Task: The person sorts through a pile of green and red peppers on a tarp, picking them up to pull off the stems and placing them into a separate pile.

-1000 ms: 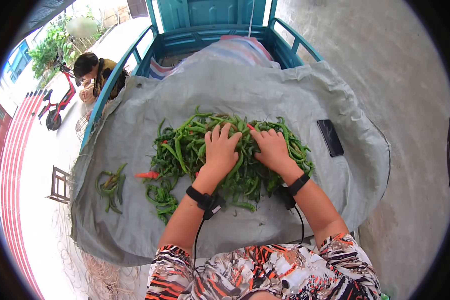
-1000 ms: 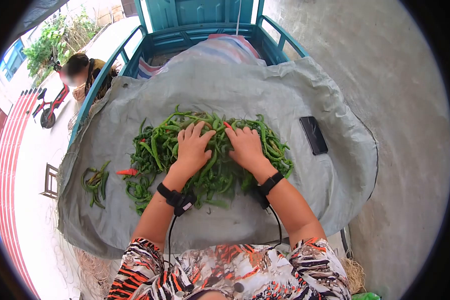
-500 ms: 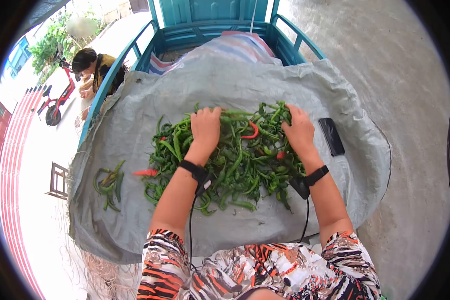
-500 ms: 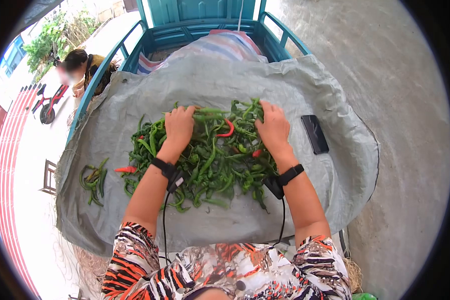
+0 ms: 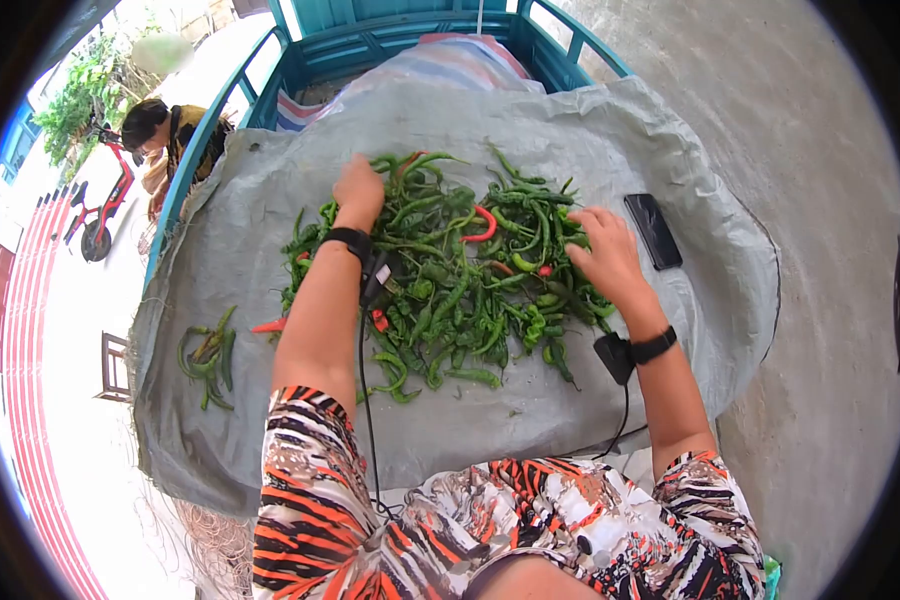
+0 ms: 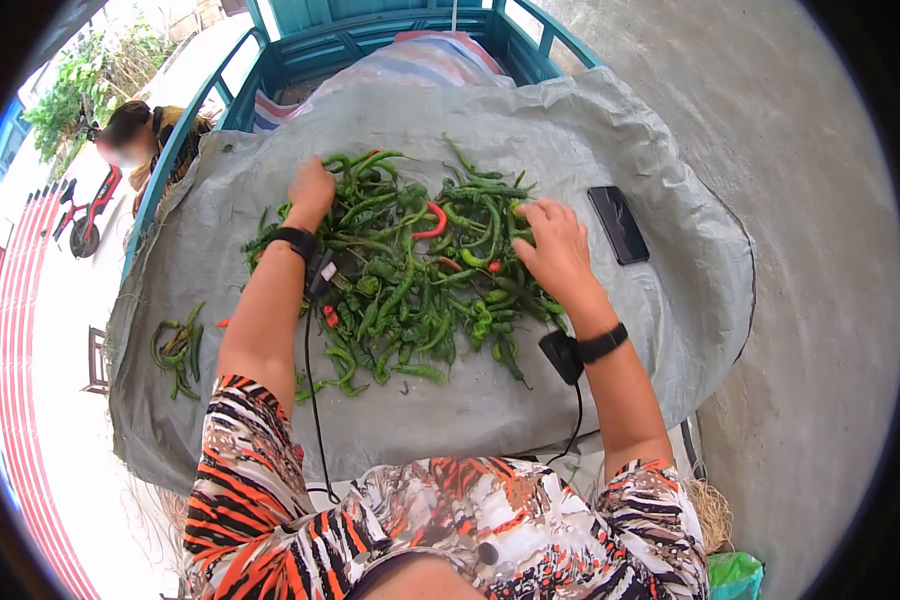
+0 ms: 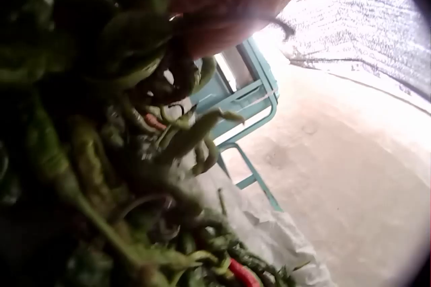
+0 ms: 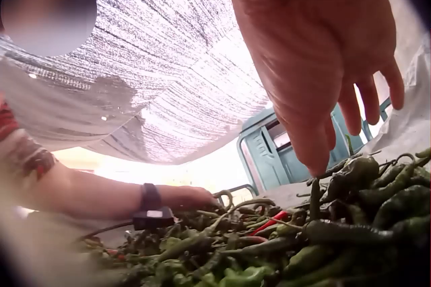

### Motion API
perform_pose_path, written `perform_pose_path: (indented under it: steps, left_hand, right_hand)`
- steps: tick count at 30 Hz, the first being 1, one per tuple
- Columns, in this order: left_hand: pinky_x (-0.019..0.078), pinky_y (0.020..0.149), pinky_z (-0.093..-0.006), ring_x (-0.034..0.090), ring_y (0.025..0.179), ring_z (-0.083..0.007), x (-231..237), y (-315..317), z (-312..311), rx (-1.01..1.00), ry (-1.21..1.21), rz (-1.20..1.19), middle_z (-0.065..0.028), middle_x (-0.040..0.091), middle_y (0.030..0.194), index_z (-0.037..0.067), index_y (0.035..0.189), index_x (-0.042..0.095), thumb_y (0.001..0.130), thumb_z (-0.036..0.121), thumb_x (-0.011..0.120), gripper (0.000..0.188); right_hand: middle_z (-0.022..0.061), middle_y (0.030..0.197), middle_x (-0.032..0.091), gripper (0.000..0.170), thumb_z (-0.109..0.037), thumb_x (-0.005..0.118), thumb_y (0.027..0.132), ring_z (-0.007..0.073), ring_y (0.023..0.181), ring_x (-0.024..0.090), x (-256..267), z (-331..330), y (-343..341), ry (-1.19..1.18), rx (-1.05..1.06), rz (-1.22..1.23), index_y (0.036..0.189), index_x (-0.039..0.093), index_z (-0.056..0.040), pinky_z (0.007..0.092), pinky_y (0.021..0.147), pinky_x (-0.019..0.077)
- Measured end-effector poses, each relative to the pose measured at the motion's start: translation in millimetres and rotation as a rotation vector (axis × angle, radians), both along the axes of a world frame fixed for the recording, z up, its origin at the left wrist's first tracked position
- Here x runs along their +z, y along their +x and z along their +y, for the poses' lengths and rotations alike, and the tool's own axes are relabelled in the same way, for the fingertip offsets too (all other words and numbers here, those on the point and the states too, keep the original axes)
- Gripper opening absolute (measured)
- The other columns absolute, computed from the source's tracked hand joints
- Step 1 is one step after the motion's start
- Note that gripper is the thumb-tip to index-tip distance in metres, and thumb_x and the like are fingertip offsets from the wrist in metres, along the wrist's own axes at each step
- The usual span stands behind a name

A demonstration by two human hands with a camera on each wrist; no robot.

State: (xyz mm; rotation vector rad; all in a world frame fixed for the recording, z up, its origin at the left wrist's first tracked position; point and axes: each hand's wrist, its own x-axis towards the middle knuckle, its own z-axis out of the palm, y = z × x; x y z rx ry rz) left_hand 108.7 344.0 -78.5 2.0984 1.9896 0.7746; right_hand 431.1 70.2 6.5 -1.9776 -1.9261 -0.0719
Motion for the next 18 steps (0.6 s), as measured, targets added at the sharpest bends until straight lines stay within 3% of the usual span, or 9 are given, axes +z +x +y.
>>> perform_pose_path:
  steps: [2, 5, 6, 9, 12, 14, 18]
  left_hand:
    - [0.0479, 0.095, -0.0506, 0.061, 0.11, -0.0452, 8, -9, 4, -0.007, -0.043, -0.225, -0.0267, 0.063, 0.117, 0.001, 0.125, 0.057, 0.082, 0.023, 0.068, 0.049]
    - [0.0454, 0.099, -0.0473, 0.056, 0.116, -0.044, 18, -15, 3, -0.274, 0.159, -0.29, -0.0268, 0.061, 0.121, 0.0, 0.129, 0.056, 0.078, 0.021, 0.072, 0.058]
    - [0.0428, 0.102, -0.0447, 0.052, 0.122, -0.0405, 42, -13, -19, -0.324, 0.097, -0.165, -0.0275, 0.057, 0.127, 0.0, 0.129, 0.057, 0.076, 0.02, 0.074, 0.059]
    - [0.0411, 0.103, -0.0437, 0.052, 0.121, -0.0383, 79, -9, -75, -0.466, 0.226, 0.11, -0.0226, 0.059, 0.124, 0.005, 0.123, 0.062, 0.077, 0.017, 0.073, 0.048]
    - [0.04, 0.104, -0.0437, 0.052, 0.118, -0.0365, 80, -8, -132, -0.749, 0.125, -0.079, -0.0181, 0.061, 0.12, 0.007, 0.118, 0.065, 0.079, 0.014, 0.072, 0.04]
    - [0.0396, 0.104, -0.0447, 0.052, 0.119, -0.0349, 77, -2, -178, -0.861, 0.14, -0.053, -0.015, 0.06, 0.122, 0.009, 0.116, 0.065, 0.079, 0.016, 0.074, 0.039]
    - [0.0417, 0.097, -0.0457, 0.05, 0.116, -0.0351, 64, 11, -243, -0.871, 0.077, 0.088, -0.0141, 0.055, 0.129, 0.01, 0.115, 0.066, 0.077, 0.017, 0.076, 0.04]
  right_hand:
    - [0.017, 0.135, 0.052, 0.053, -0.024, 0.075, 0.08, 0.0369, 0.125, 0.048, 6, -30, -6, -0.058, 0.026, 0.017, 0.129, 0.058, -0.0126, 0.0475, 0.101, 0.041]
    - [0.0193, 0.139, 0.049, 0.058, -0.028, 0.075, 0.081, 0.0388, 0.127, 0.046, 9, -64, -19, -0.112, 0.032, 0.088, 0.133, 0.056, -0.0124, 0.0483, 0.105, 0.0393]
    - [0.02, 0.14, 0.048, 0.06, -0.029, 0.076, 0.081, 0.0394, 0.127, 0.045, 10, -70, -25, -0.118, 0.031, 0.112, 0.135, 0.055, -0.0124, 0.0485, 0.106, 0.0387]
    - [0.0191, 0.143, 0.045, 0.068, -0.027, 0.078, 0.078, 0.04, 0.128, 0.044, 2, -75, -33, -0.178, 0.045, 0.12, 0.139, 0.052, -0.0128, 0.0471, 0.108, 0.0386]
    - [0.0162, 0.14, 0.048, 0.064, -0.019, 0.078, 0.077, 0.0389, 0.125, 0.045, -5, -74, -33, -0.166, 0.094, 0.044, 0.136, 0.054, -0.013, 0.0448, 0.107, 0.0401]
    - [0.0131, 0.135, 0.053, 0.057, -0.014, 0.077, 0.077, 0.0369, 0.121, 0.048, -12, -70, -28, -0.109, 0.13, 0.001, 0.131, 0.058, -0.014, 0.0434, 0.104, 0.0423]
    - [0.0074, 0.114, 0.062, 0.044, -0.007, 0.074, 0.078, 0.0286, 0.109, 0.055, -21, -73, -24, -0.144, 0.239, 0.011, 0.121, 0.064, -0.0125, 0.0389, 0.093, 0.0484]
